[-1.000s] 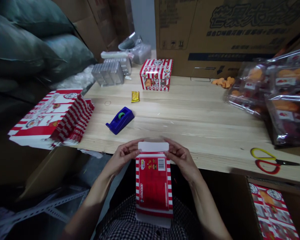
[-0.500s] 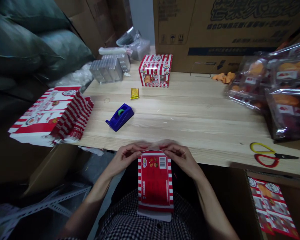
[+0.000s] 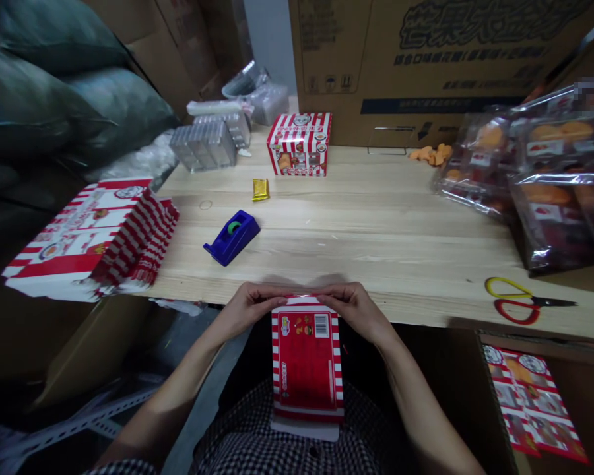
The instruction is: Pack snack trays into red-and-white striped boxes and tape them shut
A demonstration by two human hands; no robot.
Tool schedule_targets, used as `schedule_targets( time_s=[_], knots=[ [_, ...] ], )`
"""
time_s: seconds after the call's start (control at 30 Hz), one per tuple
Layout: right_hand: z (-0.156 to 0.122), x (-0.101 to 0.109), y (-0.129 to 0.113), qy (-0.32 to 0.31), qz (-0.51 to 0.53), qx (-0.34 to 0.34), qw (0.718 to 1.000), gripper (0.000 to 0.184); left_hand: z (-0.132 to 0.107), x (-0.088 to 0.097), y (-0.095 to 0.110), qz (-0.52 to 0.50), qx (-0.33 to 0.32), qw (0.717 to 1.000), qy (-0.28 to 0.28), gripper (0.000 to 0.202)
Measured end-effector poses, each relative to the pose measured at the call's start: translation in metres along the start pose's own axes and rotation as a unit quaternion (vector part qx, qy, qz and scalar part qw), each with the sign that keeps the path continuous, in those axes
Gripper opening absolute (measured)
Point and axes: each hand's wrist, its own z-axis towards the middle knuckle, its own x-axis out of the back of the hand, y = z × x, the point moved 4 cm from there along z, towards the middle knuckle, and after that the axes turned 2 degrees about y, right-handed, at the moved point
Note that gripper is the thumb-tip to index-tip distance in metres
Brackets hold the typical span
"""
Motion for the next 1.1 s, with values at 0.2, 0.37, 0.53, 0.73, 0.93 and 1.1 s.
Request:
schedule_targets(
  time_s=[0.2, 0.37, 0.53, 0.73, 0.93, 1.1],
  knots=[
    [0.006, 0.003, 0.000, -0.001, -0.001, -0.006, 1.000, 0.020, 0.007, 0.000, -0.002, -0.025, 0.032, 0.999, 0.014, 0.026],
    [0.002, 0.002, 0.000, 0.015, 0.001, 0.001, 1.000, 0.019, 0.004, -0.004, 0.001, -0.006, 0.025, 0.999, 0.019, 0.026],
    [-0.008, 0.001, 0.007, -0.019, 0.012, -0.026, 0.999, 0.020, -0.003, -0.011, 0.003, -0.005, 0.003, 0.998, -0.062, 0.025],
    [-0.012, 0.004, 0.005, -0.015, -0.003, -0.030, 0.999, 0.019, -0.010, -0.009, 0.019, -0.008, -0.015, 0.990, -0.139, 0.032],
    [-0.019, 0.004, 0.013, -0.003, 0.027, -0.037, 0.999, 0.018, -0.015, -0.010, 0.026, 0.105, -0.034, 0.989, -0.099, 0.034],
    [-0.022, 0.008, 0.013, -0.013, 0.036, -0.035, 0.999, 0.020, -0.014, -0.013, 0.027, 0.127, -0.016, 0.988, -0.082, 0.026]
  ],
)
